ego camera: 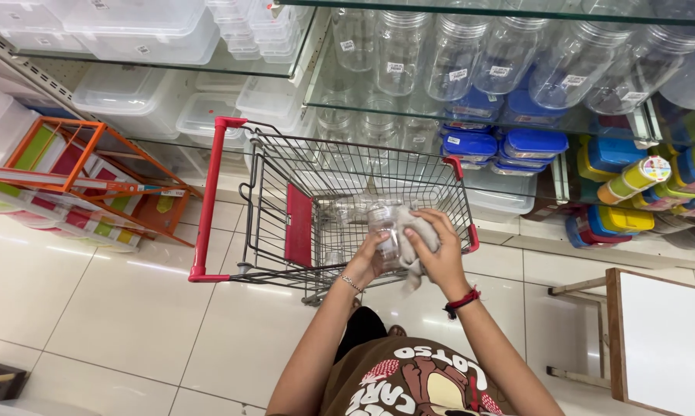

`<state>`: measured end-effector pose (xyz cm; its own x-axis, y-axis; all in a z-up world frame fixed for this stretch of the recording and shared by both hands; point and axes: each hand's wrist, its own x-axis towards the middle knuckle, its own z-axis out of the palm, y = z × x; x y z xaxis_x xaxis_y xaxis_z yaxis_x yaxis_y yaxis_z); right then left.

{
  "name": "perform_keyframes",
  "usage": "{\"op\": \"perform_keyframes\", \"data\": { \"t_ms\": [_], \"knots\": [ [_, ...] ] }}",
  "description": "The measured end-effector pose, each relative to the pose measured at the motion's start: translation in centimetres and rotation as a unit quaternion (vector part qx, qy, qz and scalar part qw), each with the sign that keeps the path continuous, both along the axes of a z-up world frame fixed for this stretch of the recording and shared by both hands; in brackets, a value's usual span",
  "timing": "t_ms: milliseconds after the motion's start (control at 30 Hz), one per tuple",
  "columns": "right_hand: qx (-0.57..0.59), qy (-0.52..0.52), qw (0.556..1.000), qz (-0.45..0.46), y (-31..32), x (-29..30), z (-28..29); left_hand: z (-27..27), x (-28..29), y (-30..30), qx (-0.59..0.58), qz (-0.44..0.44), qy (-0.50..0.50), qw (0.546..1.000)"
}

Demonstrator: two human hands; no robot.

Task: Picking up glass jars, inspecting them, and placing them into a shopping cart in a convenience store.

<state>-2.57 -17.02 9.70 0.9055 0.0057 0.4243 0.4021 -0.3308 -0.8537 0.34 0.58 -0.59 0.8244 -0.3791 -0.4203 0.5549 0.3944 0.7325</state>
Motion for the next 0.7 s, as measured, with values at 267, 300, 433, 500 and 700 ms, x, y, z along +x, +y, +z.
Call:
{"op": "perform_keyframes", "data": {
  "t_ms": [267,300,433,500,700],
  "knots": [
    [0.017,0.048,0.997,-0.058,-2.0,1.4,-1.6,-4.4,0.9,-0.5,0.005,-0.060,-0.025,0.998],
    [0.011,0.048,0.997,-0.066,-1.9,1.3,-1.6,-3.3,1.0,-0.5,0.083,-0.043,-0.022,0.995],
    [-0.037,-0.016,0.997,-0.066,-0.9,1.3,-1.4,-2.5,1.3,-0.8,0.198,-0.003,-0.047,0.979],
    [-0.032,-0.019,0.999,-0.025,-0.1,1.2,-1.3,-2.2,1.0,-1.3,0.165,0.043,-0.066,0.983],
    [0.022,0.027,0.999,-0.039,-1.1,2.7,-2.0,-6.3,1.7,-0.8,-0.084,0.028,-0.060,0.994]
  ]
}}
